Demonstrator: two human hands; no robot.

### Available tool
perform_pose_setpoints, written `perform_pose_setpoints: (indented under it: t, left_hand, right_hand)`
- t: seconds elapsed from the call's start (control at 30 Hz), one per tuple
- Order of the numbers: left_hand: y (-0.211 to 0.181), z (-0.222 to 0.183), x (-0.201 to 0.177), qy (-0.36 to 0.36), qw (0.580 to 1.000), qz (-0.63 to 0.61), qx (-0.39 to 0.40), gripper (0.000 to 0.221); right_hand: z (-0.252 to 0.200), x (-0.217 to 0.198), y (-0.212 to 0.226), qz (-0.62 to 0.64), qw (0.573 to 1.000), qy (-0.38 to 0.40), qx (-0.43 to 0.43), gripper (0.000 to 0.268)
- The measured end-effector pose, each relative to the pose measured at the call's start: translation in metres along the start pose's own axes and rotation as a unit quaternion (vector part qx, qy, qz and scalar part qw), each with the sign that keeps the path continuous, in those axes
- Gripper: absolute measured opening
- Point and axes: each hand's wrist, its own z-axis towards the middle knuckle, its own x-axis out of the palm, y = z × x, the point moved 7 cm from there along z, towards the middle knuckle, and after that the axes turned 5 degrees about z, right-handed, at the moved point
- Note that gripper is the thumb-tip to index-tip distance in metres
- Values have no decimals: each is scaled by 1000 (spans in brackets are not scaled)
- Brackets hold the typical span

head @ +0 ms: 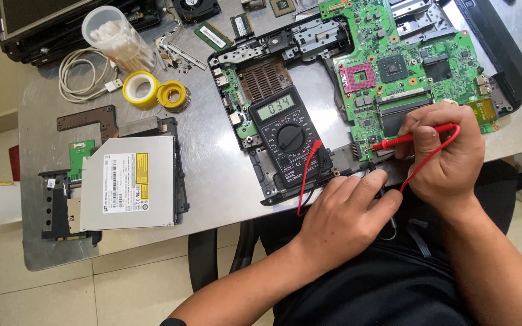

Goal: Testing various electrical components and circuits on a laptop motherboard using a digital multimeter

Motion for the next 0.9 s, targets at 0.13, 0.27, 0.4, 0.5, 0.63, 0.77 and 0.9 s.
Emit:
perform_pose_setpoints:
  t: [0.13, 0.27, 0.4, 0.5, 0.63, 0.77, 0.9]
  left_hand:
    - [0, 1, -1, -1, 1000, -2, 0, 11]
    - [0, 1, -2, 2, 1000, 0, 4, 10]
    - [0, 1, -2, -2, 1000, -2, 1, 12]
    - [0, 0, -1, -3, 1000, 0, 2, 11]
    - [0, 0, -1, -2, 1000, 6, 4, 10]
    - [0, 1, -2, -6, 1000, 4, 0, 10]
    - [-1, 1, -1, -6, 1000, 7, 3, 10]
  right_hand:
    - [0, 1, 1, -2, 1000, 3, -1, 17]
    - [1, 1, 2, -8, 1000, -2, -6, 21]
    - [1, 1, 3, -7, 1000, 4, -11, 19]
    - [1, 0, 2, 2, 1000, 2, -4, 17]
    - [1, 1, 3, -10, 1000, 3, -10, 18]
    - [1, 0, 2, -9, 1000, 4, -8, 19]
    - [1, 0, 3, -12, 1000, 2, -9, 18]
